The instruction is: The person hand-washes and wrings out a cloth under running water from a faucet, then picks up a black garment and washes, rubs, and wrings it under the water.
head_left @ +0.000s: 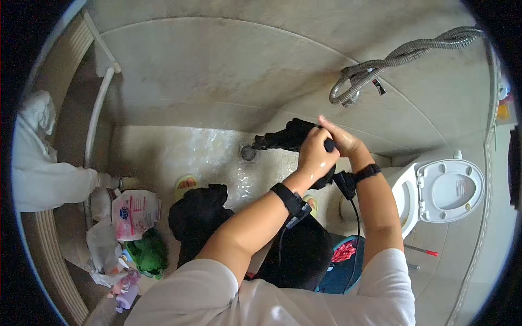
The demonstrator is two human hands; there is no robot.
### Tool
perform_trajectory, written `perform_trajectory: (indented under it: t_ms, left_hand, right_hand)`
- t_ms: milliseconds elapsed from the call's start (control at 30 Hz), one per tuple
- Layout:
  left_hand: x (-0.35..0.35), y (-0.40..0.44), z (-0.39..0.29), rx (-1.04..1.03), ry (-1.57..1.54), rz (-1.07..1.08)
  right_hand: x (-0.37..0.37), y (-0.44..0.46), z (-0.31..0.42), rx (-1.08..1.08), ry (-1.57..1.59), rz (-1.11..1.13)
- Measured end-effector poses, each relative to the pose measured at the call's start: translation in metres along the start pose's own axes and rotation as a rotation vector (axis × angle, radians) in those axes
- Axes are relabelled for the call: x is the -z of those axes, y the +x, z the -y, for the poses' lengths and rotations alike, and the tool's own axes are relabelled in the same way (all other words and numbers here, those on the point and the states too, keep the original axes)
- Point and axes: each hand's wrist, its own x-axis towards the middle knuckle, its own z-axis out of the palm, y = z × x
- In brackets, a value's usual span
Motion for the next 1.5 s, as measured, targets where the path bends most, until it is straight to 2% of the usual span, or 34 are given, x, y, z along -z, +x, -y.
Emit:
perform_trajectory:
  t_ms: [33, 100, 167, 200, 233, 300, 367, 400, 433, 500, 533, 567, 633, 667, 700, 767, 800, 833, 900, 933, 1000, 1033, 1067, 1100, 1133, 1167, 1200, 1233, 1300, 1333, 1367, 1433, 1467, 1500]
  left_hand:
    - [-0.001, -0.004, -0.002, -0.092, 0.003, -0.013]
    - [-0.001, -0.006, 0.007, -0.164, -0.088, 0.026]
    - [0.0, -0.001, 0.025, -0.116, -0.278, 0.19]
    - [0.002, 0.002, 0.042, -0.062, -0.549, 0.249]
    - [0.007, 0.004, 0.047, 0.574, -0.944, 0.267]
    - [0.015, 0.011, 0.068, 1.0, -1.059, 0.051]
    - [0.026, 0.025, 0.055, 1.266, -1.035, -0.342]
    - [0.032, 0.03, 0.059, 1.188, -1.182, -0.208]
    - [0.036, 0.037, 0.062, 1.186, -1.181, -0.204]
    - [0.04, 0.053, 0.069, 1.026, -1.269, 0.103]
    - [0.022, 0.059, 0.115, 0.895, -1.271, 0.091]
    - [0.02, 0.058, 0.114, 0.897, -1.268, 0.092]
    - [0.018, 0.056, 0.102, 0.836, -1.412, 0.131]
    - [0.018, 0.056, 0.096, 0.829, -1.432, 0.115]
    - [0.019, 0.055, 0.09, 0.831, -1.428, 0.117]
    - [0.017, 0.054, 0.081, 0.968, -1.287, -0.07]
    - [0.02, 0.055, 0.084, 0.948, -1.284, -0.024]
    - [0.028, 0.05, 0.067, 0.889, -1.328, -0.015]
    - [0.033, 0.043, 0.076, 0.768, -1.575, 0.185]
    - [0.027, 0.038, 0.09, 0.677, -1.743, 0.303]
    - [0.012, 0.037, 0.123, 0.679, -1.691, 0.245]
    - [0.007, 0.038, 0.134, 0.675, -1.64, 0.188]
    - [0.003, 0.042, 0.146, 0.671, -1.587, 0.134]
    - [0.008, 0.044, 0.13, 0.718, -1.442, 0.156]
    - [0.012, 0.047, 0.112, 0.793, -1.351, 0.064]
    - [0.013, 0.043, 0.103, 0.875, -1.256, -0.033]
    - [0.004, 0.049, 0.108, 0.828, -1.243, -0.137]
    - [0.0, 0.049, 0.1, 0.82, -1.094, -0.204]
    - [0.005, 0.044, 0.072, 0.821, -1.029, -0.106]
    - [0.006, 0.045, 0.073, 0.822, -0.919, -0.036]
    - [0.007, 0.044, 0.073, 0.828, -0.915, -0.033]
    - [0.013, 0.045, 0.064, 0.81, -0.9, 0.069]
    - [0.015, 0.044, 0.058, 0.773, -0.873, 0.087]
    - [0.017, 0.045, 0.059, 0.77, -0.874, 0.091]
  right_hand:
    - [0.003, -0.003, 0.015, -0.126, 0.001, 0.166]
    - [0.006, 0.007, 0.019, -0.139, -0.022, 0.14]
    - [0.008, 0.004, 0.016, 0.154, -0.201, -0.029]
    - [0.009, -0.002, 0.015, 0.231, -0.232, -0.135]
    - [0.009, -0.008, 0.013, 0.262, -0.216, -0.206]
    - [0.004, -0.02, 0.014, 0.337, -0.329, -0.124]
    - [-0.01, -0.035, 0.013, 0.374, -0.372, -0.082]
    - [-0.014, -0.041, 0.011, 0.408, -0.419, -0.037]
    - [-0.014, -0.041, 0.005, 0.367, -0.454, 0.008]
    - [-0.024, -0.047, 0.003, 0.331, -0.461, 0.145]
    - [-0.017, -0.04, -0.005, 0.349, -0.508, 0.109]
    - [-0.011, -0.036, -0.007, 0.35, -0.505, 0.108]
    - [0.004, -0.026, -0.006, 0.315, -0.336, -0.256]
    - [0.016, -0.006, -0.017, 0.364, -0.159, -0.418]
    - [0.007, -0.008, -0.018, 0.365, -0.154, -0.419]
    - [-0.03, -0.015, -0.011, 0.737, -0.481, -0.483]
    - [-0.042, -0.017, -0.01, 0.742, -0.611, -0.412]
    - [-0.058, -0.01, -0.015, 0.884, -0.699, -0.47]
    - [-0.088, -0.01, -0.014, 0.983, -0.782, -0.544]
    - [-0.093, -0.007, -0.015, 0.976, -0.781, -0.544]
    - [-0.096, 0.001, -0.011, 0.782, -0.975, -0.706]
    - [-0.095, 0.008, -0.01, 0.921, -0.948, -0.764]
    - [-0.091, 0.015, -0.007, 0.889, -0.902, -0.781]
    - [-0.088, 0.017, -0.006, 0.844, -0.856, -0.798]
    - [-0.08, 0.027, -0.01, 0.853, -0.83, -0.856]
    - [-0.074, 0.029, -0.009, 0.724, -0.787, -0.847]
    - [-0.061, 0.037, -0.008, 0.683, -0.714, -0.875]
    - [-0.042, 0.048, -0.011, 0.645, -0.638, -0.902]
    - [0.013, 0.074, -0.035, 0.636, -0.672, -0.834]
    - [0.013, 0.067, -0.034, 0.492, -0.379, -0.758]
    - [0.016, 0.066, -0.043, 0.487, -0.375, -0.762]
    - [0.011, 0.061, -0.052, 0.416, 0.411, -0.334]
    - [0.015, 0.05, -0.056, 0.293, 0.502, -0.17]
    - [0.009, 0.042, -0.055, 0.297, 0.502, -0.173]
